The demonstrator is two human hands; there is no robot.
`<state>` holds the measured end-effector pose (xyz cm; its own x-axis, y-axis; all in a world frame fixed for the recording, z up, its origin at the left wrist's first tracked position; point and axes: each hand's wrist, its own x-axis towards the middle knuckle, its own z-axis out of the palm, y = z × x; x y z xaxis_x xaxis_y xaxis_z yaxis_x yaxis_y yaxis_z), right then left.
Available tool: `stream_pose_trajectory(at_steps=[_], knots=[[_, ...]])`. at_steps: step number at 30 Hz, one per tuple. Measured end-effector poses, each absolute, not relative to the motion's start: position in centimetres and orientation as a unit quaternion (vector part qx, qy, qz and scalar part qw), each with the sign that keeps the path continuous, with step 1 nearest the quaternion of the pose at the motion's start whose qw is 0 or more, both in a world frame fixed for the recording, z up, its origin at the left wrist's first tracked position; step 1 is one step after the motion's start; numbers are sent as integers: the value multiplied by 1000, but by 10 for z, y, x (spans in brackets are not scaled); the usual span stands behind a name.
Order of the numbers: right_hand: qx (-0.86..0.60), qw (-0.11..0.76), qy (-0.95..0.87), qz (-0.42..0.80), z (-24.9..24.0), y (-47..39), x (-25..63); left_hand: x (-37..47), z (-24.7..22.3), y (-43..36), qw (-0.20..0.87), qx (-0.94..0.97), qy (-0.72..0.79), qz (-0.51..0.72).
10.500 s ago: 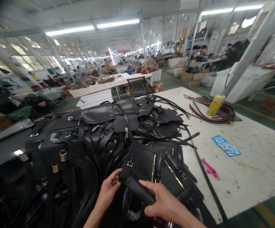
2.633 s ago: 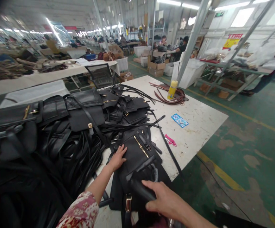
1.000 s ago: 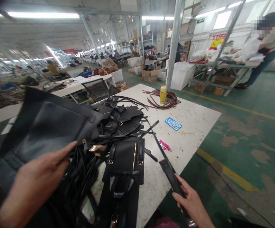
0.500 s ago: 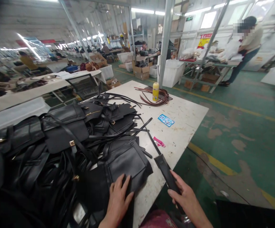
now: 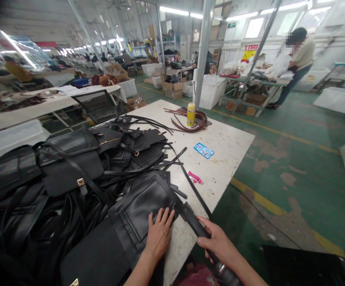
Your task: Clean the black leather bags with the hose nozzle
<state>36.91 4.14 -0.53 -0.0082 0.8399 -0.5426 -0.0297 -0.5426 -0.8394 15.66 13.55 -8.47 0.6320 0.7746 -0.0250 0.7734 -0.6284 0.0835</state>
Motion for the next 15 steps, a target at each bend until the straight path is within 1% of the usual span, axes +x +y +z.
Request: stream_pose_trajectory(at_steps=[8, 15], knots=[[-599, 332, -361, 634, -23, 78, 368, 159, -83, 140, 55, 898, 437, -13], [-600, 386, -383, 587, -26, 110, 344, 153, -84, 147, 98, 893, 440, -7]])
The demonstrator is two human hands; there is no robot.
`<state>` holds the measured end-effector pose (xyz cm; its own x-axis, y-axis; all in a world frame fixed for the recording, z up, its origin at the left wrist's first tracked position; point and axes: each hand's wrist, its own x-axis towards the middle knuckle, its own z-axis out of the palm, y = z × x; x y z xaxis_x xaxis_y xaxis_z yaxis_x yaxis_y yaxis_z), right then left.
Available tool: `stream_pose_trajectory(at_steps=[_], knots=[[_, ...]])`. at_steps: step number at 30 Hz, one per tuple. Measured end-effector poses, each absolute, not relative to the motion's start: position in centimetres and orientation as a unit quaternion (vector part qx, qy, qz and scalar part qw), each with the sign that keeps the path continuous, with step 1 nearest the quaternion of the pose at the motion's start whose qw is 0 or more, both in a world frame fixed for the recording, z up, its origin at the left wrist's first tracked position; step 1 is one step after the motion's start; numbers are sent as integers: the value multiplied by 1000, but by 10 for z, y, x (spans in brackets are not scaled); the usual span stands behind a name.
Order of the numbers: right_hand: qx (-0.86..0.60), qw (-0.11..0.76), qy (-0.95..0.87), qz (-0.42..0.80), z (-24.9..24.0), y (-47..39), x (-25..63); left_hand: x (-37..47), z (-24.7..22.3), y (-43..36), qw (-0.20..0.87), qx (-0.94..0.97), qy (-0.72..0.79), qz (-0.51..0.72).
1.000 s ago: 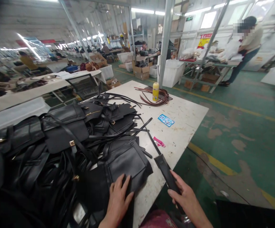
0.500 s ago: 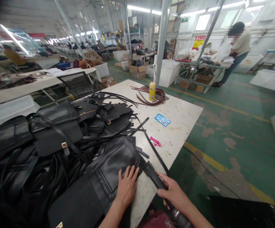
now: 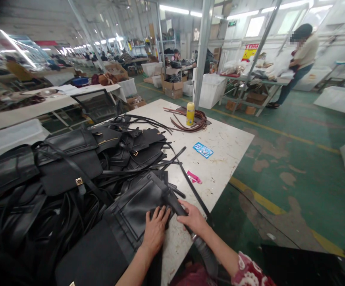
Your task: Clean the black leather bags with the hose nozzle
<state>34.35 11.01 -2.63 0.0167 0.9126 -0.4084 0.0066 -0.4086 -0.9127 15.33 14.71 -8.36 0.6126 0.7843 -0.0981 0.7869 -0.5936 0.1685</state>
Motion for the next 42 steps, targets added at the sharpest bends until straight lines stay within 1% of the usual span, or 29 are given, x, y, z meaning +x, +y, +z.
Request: stream_pose_trajectory(at_steps=[4, 6, 11, 16, 28, 37, 42], knots=[[-615, 425, -371, 550, -22, 123, 351, 152, -84, 148, 129, 884, 448, 13], [-622, 429, -365, 544, -18, 119, 361, 151, -83, 148, 141, 883, 448, 21], [-607, 375, -377, 591, -13, 86, 372, 150, -79, 149, 175, 868, 463, 51], [-595, 335, -382, 623, -21, 75, 357, 149, -70, 148, 202, 861, 465, 38], [-575, 333, -418, 619, -11, 126, 339, 141, -58, 115, 266, 871, 412, 30], [-602, 294, -427, 608, -15, 213, 318, 140, -49, 103, 293, 867, 403, 2], [-619, 320, -437, 569, -4, 220, 317, 136, -47, 102, 293, 877, 379, -13]])
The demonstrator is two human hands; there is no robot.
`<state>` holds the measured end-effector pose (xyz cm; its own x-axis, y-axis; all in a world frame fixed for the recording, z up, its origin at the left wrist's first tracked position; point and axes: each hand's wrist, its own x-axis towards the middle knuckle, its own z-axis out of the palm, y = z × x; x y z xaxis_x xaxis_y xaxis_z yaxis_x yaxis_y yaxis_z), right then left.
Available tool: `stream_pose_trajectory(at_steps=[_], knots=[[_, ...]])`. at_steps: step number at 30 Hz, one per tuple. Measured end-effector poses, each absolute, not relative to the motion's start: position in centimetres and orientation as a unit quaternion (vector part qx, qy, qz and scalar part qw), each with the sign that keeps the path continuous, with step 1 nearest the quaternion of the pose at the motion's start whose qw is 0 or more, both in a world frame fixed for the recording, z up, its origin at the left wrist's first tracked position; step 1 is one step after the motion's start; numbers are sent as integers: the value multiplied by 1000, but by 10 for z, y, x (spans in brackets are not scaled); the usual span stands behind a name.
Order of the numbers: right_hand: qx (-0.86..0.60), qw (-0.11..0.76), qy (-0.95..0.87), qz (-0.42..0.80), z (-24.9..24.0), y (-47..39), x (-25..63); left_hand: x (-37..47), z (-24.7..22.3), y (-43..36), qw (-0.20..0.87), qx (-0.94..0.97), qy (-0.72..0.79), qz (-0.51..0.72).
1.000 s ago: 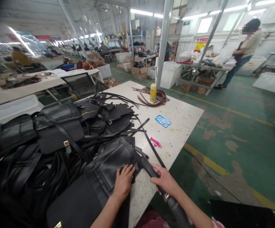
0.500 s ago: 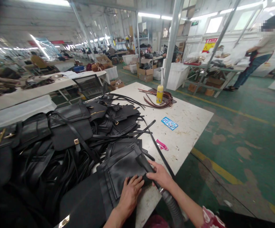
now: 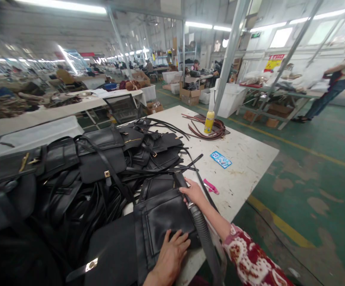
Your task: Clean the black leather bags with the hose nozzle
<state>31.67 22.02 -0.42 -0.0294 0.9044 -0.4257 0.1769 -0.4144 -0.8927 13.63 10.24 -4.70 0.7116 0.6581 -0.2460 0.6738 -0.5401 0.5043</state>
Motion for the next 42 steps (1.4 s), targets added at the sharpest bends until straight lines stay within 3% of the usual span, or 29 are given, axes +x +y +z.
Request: stream_pose_trajectory(at_steps=[7, 16, 19, 24, 33, 42], knots=[[-626, 301, -435, 573, 2, 172, 330, 142, -51, 95, 291, 882, 371, 13], [-629, 315, -477, 527, 8, 185, 286, 143, -44, 74, 327, 873, 360, 33], [-568, 260, -506, 595, 23, 177, 268, 125, -38, 65, 307, 854, 418, 34], [-500, 166, -533, 662, 31, 174, 226, 74, -46, 66, 150, 769, 621, 23], [-530, 70, -587, 608, 20, 208, 177, 62, -66, 59, 149, 759, 630, 70], [-537, 110, -591, 592, 6, 185, 152, 66, -74, 45, 207, 746, 630, 62]])
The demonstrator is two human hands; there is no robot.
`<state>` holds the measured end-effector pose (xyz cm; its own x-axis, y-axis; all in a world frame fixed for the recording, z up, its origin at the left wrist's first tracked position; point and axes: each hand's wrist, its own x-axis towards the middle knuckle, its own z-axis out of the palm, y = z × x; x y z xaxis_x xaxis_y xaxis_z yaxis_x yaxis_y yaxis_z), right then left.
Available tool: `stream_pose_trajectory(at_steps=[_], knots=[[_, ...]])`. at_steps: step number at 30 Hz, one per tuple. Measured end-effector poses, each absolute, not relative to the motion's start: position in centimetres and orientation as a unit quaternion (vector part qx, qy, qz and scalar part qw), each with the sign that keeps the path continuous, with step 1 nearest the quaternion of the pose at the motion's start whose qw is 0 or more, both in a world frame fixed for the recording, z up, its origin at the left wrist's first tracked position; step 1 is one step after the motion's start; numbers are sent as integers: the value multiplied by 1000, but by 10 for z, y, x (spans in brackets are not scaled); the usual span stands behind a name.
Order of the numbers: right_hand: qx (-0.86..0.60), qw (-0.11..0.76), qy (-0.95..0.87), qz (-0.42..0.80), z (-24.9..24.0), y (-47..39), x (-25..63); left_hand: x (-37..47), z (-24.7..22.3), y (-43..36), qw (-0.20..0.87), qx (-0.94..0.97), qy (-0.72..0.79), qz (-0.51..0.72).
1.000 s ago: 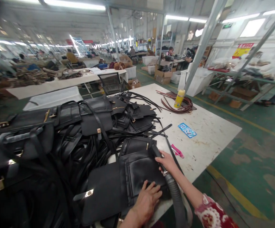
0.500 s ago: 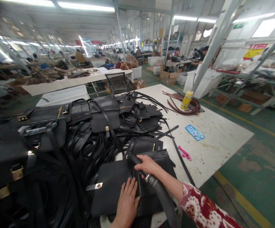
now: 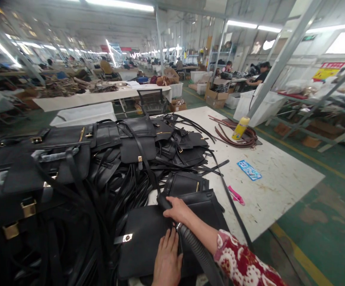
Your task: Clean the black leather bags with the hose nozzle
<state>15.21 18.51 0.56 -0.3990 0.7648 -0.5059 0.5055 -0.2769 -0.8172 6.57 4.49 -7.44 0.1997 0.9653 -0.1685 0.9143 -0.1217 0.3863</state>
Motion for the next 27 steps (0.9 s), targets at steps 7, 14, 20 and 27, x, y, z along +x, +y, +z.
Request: stream_pose_trajectory(at_steps=[7, 14, 20, 27], knots=[[-521, 211, -552, 616, 13, 182, 167, 59, -70, 44, 238, 736, 627, 95], [-523, 191, -529, 641, 19, 162, 203, 34, -70, 35, 242, 770, 562, 182], [-521, 145, -543, 642, 8, 176, 174, 13, -62, 46, 297, 794, 491, 200], [-521, 160, -567, 618, 10, 189, 151, -4, -49, 49, 338, 790, 494, 133]])
